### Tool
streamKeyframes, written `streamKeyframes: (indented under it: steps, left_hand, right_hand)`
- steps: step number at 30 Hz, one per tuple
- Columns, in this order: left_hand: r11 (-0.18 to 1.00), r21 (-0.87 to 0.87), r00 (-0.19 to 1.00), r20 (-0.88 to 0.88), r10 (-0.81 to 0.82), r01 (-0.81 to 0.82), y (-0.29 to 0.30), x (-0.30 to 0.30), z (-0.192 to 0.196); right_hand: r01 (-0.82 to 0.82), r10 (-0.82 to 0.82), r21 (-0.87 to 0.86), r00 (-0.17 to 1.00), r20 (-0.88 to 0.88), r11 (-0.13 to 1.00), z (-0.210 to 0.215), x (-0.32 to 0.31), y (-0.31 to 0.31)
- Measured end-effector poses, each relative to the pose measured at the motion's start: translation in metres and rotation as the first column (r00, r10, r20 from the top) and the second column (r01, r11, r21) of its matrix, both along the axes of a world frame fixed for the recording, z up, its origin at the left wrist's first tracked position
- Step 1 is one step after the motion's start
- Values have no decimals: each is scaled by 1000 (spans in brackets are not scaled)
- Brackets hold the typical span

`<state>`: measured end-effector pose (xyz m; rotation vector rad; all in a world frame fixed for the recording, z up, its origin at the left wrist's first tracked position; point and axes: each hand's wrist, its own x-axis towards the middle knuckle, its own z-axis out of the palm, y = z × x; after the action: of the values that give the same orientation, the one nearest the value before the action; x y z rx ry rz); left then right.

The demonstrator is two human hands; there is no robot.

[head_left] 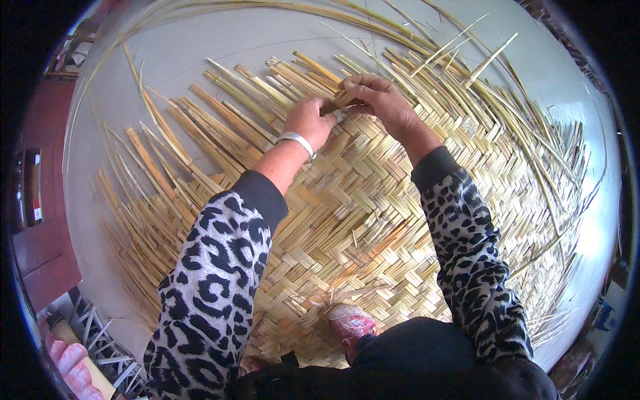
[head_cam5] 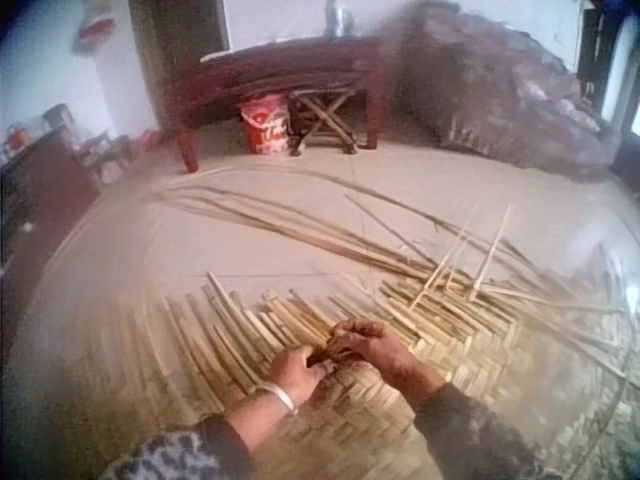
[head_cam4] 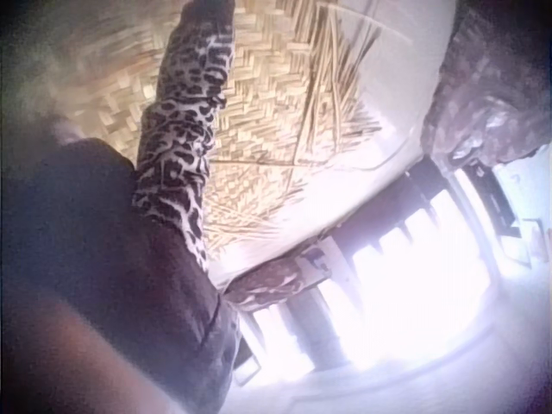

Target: The person weaves a large circular mat or basket base using dried palm or bamboo strips. They interlace the strips by hand, adjusting and tightening the weave as they work. Scissors are visible nearby but not used during the clip.

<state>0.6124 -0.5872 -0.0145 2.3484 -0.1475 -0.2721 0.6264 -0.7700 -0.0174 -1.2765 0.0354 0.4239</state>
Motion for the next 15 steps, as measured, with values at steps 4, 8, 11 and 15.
streamKeyframes:
  steps: [4, 8, 11, 15]
  left_hand:
    - [995, 37, 991, -103, 91, -87, -3, 10, 8]
    - [981, 138, 990, -17, 140, -137, -6, 10, 16]
    - [972, 171, 986, 68, 153, -162, -6, 12, 21]
    - [969, 200, 985, 118, 123, -145, -2, 23, 22]
  right_hand:
    - [-110, 119, -55, 976, 182, 992, 14, 14, -13]
    - [11, 230, -578, 911, 342, 816, 10, 65, 5]
    - [-116, 452, -775, 861, 234, 621, 2, 98, 29]
    - [-309, 472, -756, 881, 1, 577, 1, 108, 42]
